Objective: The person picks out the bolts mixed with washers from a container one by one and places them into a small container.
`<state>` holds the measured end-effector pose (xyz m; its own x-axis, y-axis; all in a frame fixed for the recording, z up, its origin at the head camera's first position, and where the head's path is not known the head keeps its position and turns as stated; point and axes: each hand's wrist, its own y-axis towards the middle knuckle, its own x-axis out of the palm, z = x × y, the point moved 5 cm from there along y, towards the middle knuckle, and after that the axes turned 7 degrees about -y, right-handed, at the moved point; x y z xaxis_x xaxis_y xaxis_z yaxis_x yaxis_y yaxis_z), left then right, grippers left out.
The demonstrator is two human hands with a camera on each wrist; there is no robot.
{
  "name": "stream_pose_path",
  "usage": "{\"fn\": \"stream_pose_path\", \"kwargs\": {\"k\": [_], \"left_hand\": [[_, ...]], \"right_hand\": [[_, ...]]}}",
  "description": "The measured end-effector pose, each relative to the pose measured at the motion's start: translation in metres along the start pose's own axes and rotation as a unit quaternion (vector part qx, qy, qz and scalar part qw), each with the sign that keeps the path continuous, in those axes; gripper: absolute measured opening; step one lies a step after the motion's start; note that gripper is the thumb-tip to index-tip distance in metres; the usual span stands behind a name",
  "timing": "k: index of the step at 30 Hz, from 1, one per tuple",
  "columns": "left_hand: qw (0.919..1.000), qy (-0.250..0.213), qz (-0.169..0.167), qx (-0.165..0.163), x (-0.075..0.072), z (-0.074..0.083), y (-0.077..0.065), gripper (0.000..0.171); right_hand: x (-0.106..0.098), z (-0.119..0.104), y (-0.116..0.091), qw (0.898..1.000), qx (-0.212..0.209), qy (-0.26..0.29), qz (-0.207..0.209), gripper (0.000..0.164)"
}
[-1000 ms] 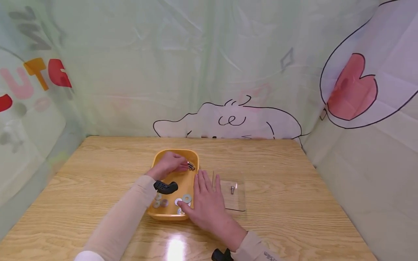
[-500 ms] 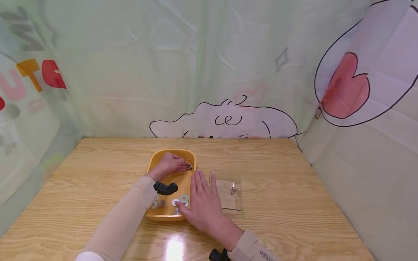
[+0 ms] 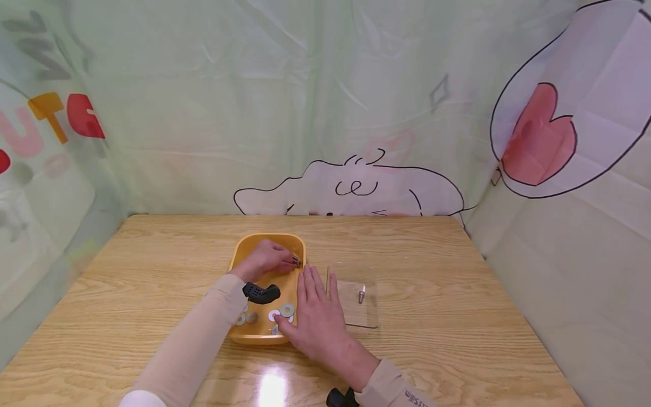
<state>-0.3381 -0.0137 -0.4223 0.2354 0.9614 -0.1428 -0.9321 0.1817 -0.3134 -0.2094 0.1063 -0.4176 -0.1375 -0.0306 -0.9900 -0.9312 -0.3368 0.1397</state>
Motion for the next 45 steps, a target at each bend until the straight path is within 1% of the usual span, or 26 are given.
{"fn": "stream_pose_path", "kwargs": {"k": [9, 12, 15, 19, 21, 26, 29, 31, 38, 45], "left_hand": [[0.9992, 0.020, -0.013, 0.032, 0.0094, 0.0026, 0.0010, 0.018], [0.9992, 0.023, -0.009, 0.031, 0.0095, 0.0026, 0.0007, 0.018], [0.9996, 0.016, 0.001, 0.022, 0.0086, 0.0014, 0.0000, 0.019], [0.9997, 0.001, 0.012, 0.022, 0.0077, 0.0000, 0.0008, 0.021], [0.9996, -0.002, 0.011, 0.027, 0.0081, 0.0002, 0.0008, 0.022], [0.9994, 0.003, 0.013, 0.031, 0.0090, 0.0015, 0.0014, 0.021], [0.9995, 0.011, 0.015, 0.026, 0.0092, 0.0008, 0.0024, 0.019], [0.9995, 0.013, 0.014, 0.025, 0.0095, 0.0001, 0.0025, 0.018], [0.9993, 0.012, 0.000, 0.037, 0.0094, 0.0011, -0.0055, 0.020], [0.9994, 0.010, -0.010, 0.032, 0.0110, 0.0032, -0.0056, 0.020]], "right_hand": [[0.0005, -0.0003, -0.0003, 1.000, 0.001, -0.005, -0.004, 0.093], [0.0001, -0.0005, -0.0002, 1.000, 0.001, -0.004, -0.004, 0.093], [-0.0004, -0.0012, 0.0008, 1.000, -0.001, -0.003, -0.005, 0.092], [-0.0011, -0.0021, 0.0016, 1.000, -0.002, -0.003, -0.005, 0.092], [-0.0014, -0.0023, 0.0014, 1.000, -0.002, -0.004, -0.005, 0.092], [-0.0021, -0.0024, 0.0009, 1.000, -0.001, -0.003, -0.005, 0.091], [-0.0020, -0.0025, 0.0005, 1.000, 0.000, -0.004, -0.008, 0.091], [-0.0017, -0.0025, 0.0004, 1.000, 0.001, -0.005, -0.009, 0.091], [0.0001, -0.0024, -0.0003, 1.000, 0.005, -0.003, -0.017, 0.091], [-0.0004, -0.0007, 0.0000, 1.000, 0.005, -0.005, -0.010, 0.091]]}}
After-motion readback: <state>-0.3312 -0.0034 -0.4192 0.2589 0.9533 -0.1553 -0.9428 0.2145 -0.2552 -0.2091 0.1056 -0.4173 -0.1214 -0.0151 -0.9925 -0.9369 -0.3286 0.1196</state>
